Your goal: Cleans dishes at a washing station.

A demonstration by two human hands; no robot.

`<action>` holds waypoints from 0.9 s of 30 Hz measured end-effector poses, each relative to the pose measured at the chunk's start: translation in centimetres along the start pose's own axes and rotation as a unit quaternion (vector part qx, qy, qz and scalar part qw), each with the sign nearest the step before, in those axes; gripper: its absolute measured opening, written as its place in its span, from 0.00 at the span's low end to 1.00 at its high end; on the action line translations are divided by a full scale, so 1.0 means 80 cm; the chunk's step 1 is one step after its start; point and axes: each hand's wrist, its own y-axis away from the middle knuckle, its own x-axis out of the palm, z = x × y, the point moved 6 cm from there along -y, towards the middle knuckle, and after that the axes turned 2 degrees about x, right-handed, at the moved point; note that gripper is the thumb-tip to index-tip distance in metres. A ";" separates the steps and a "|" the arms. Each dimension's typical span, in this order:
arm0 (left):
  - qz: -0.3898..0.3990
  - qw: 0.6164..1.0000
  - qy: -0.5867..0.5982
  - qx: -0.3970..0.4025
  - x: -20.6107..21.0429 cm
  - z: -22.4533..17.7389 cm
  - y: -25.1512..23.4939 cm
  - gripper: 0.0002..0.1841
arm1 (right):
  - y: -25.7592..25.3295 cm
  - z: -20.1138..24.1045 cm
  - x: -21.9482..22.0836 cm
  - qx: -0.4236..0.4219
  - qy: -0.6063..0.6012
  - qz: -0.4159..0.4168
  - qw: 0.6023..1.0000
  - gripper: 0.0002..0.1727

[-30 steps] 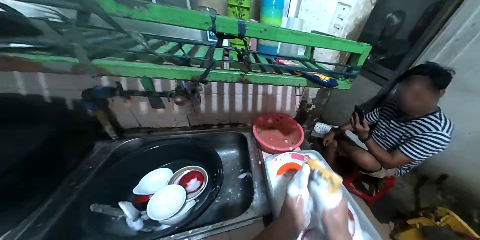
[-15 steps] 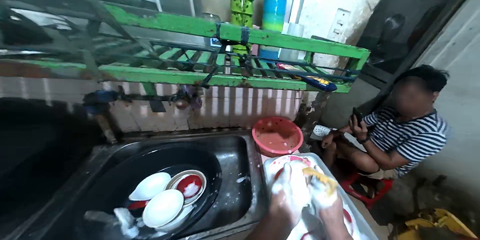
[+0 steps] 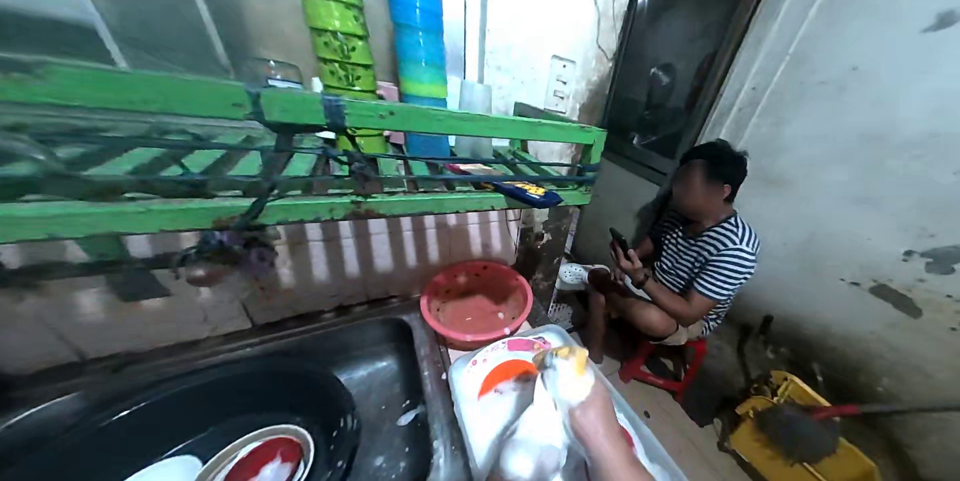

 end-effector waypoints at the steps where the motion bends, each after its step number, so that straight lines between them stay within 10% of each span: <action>1: 0.050 0.995 -0.076 -0.034 -0.001 0.000 -0.005 0.21 | 0.016 0.007 0.006 -0.049 0.033 0.014 0.998 0.32; 4: 0.173 0.946 -0.275 0.017 0.001 -0.005 0.007 0.24 | 0.032 0.022 0.018 -0.135 0.095 0.054 0.985 0.35; 10: 0.108 0.990 -0.054 0.067 -0.004 -0.029 0.022 0.24 | -0.023 0.015 -0.028 0.035 -0.071 0.069 0.995 0.22; 15: 0.128 0.971 -0.197 0.045 -0.012 -0.012 0.007 0.20 | 0.046 0.065 -0.005 -0.171 0.162 0.027 0.971 0.30; 19: 0.059 0.990 -0.113 0.060 -0.011 -0.054 0.020 0.19 | -0.022 0.008 -0.027 0.009 -0.158 0.033 0.987 0.21; 21: 0.083 0.986 -0.078 0.122 -0.008 -0.050 0.022 0.23 | -0.003 0.026 -0.036 0.004 -0.053 0.045 0.998 0.24; 24: 0.205 0.965 -0.159 -0.031 -0.006 -0.046 0.030 0.24 | 0.053 0.068 -0.008 -0.165 0.169 0.054 0.970 0.27; 27: 0.121 0.990 -0.067 -0.024 -0.005 -0.041 0.017 0.16 | 0.030 0.044 -0.018 -0.106 0.019 -0.006 0.994 0.24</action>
